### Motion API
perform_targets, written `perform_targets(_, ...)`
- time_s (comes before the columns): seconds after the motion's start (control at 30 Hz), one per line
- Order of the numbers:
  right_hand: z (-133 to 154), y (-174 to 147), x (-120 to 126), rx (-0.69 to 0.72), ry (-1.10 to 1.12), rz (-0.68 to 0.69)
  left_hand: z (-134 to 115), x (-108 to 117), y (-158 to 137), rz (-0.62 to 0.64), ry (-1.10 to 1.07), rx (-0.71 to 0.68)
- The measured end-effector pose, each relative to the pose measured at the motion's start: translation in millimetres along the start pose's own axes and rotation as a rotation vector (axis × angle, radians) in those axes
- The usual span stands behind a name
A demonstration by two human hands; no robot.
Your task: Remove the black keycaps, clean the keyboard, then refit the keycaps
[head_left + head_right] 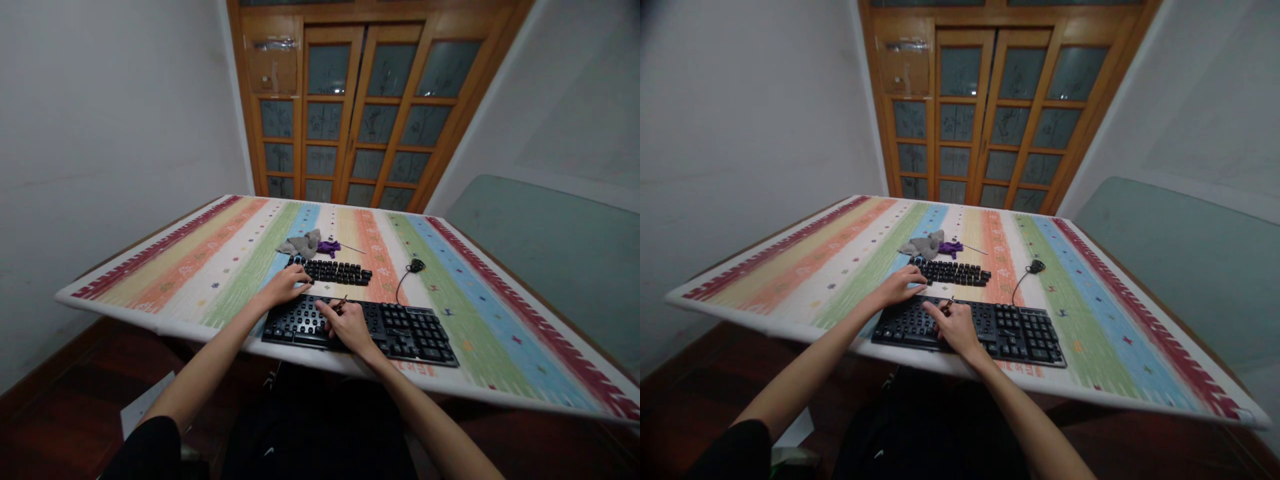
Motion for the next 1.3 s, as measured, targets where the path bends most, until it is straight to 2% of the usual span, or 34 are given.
perform_targets(0.23,11,-4,-2,0.098,-0.04,0.005,-30,0,-37,0.105,-0.096,-0.029)
perform_targets(0.5,11,-8,-10,0.105,-0.066,0.049,-37,-1,-45,0.073,-0.137,0.016)
perform_targets(0.67,20,-9,-18,0.313,-0.373,0.036,-35,-4,-45,0.086,-0.148,0.039)
perform_targets(0.73,24,-4,-23,0.344,-0.491,0.072,-34,-4,-45,0.097,-0.155,0.043)
perform_targets(0.87,27,17,-23,0.267,-0.545,0.156,-34,-5,-44,0.105,-0.156,0.058)
perform_targets(1.07,3,41,-24,-0.076,-0.258,0.389,-35,-6,-43,0.127,-0.124,0.066)
perform_targets(1.17,-7,42,-22,-0.153,-0.148,0.376,-36,-4,-43,0.148,-0.119,0.059)
perform_targets(1.3,-5,42,-11,-0.113,-0.067,0.27,-42,2,-39,0.14,-0.123,0.043)
Point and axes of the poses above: each hand's wrist, its own y-axis towards the middle knuckle, its own x-axis out of the back of the hand, z = x × y, the point moved 6 cm from there along y, towards the middle knuckle, and after that the axes turned 3 degrees about -y, right-handed, at the moved point
